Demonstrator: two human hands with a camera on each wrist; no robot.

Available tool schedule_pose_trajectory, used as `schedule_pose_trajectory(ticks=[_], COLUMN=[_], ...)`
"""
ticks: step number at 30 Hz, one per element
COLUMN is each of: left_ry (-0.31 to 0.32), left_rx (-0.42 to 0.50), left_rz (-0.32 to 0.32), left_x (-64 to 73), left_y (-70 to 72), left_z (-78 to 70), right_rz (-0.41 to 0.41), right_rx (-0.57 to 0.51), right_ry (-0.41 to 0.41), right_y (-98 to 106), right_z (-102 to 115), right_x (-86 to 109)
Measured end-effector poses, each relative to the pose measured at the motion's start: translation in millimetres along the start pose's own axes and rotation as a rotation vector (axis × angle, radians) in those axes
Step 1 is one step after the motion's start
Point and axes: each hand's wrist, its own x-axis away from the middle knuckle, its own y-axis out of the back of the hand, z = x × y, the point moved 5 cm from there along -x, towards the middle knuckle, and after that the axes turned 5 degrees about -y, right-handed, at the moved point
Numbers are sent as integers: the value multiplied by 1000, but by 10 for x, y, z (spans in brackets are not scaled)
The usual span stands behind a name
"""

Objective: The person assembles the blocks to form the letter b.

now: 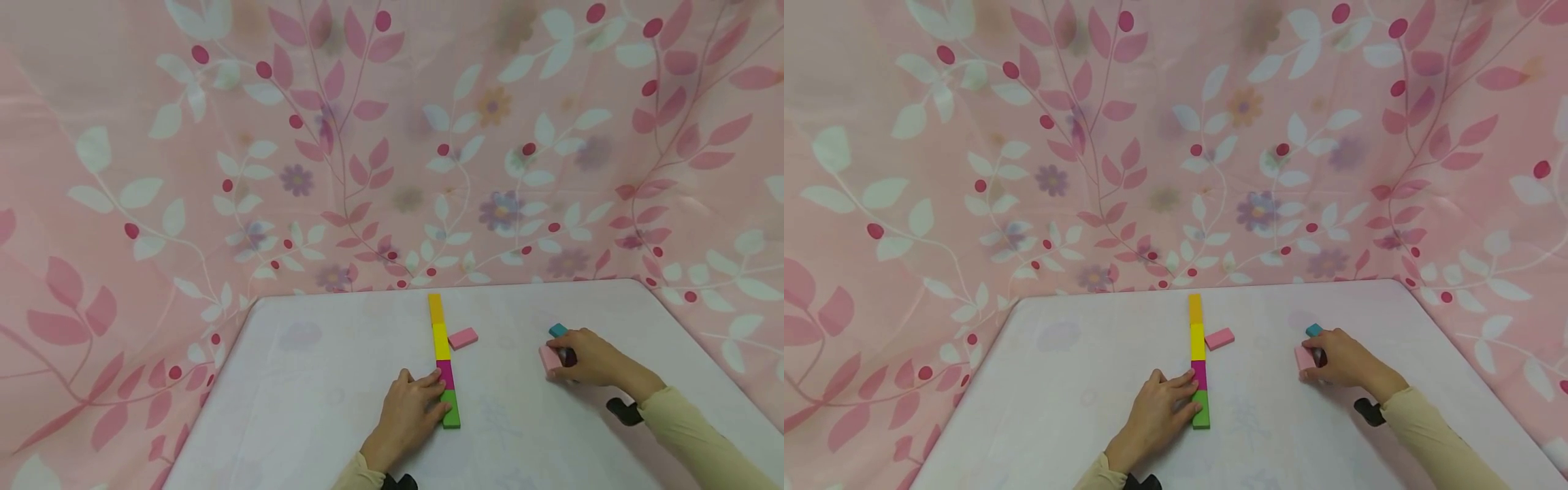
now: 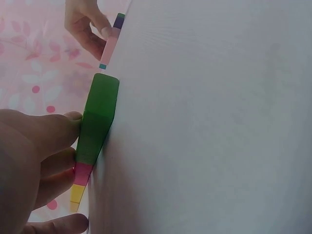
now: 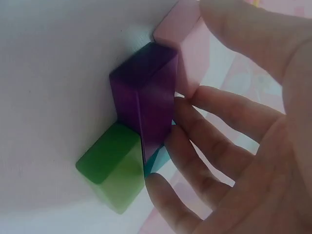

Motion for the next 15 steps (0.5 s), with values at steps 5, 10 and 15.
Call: schedule_pose_trajectory(ticks=[5, 10, 15], left_ry=[3, 15, 20], left_rx=[2, 13, 12], left_rz=[0, 9, 16], left_x=[-2, -4, -4], left_y=[2, -11, -13], left_z=[2, 6, 7], right_rz=[5, -54, -117], right_rx=[-7, -26, -23], right_ry=[-1, 14, 19], right_y=[5, -29, -74], right_z=[1, 30, 60], right_x=[2, -27, -64])
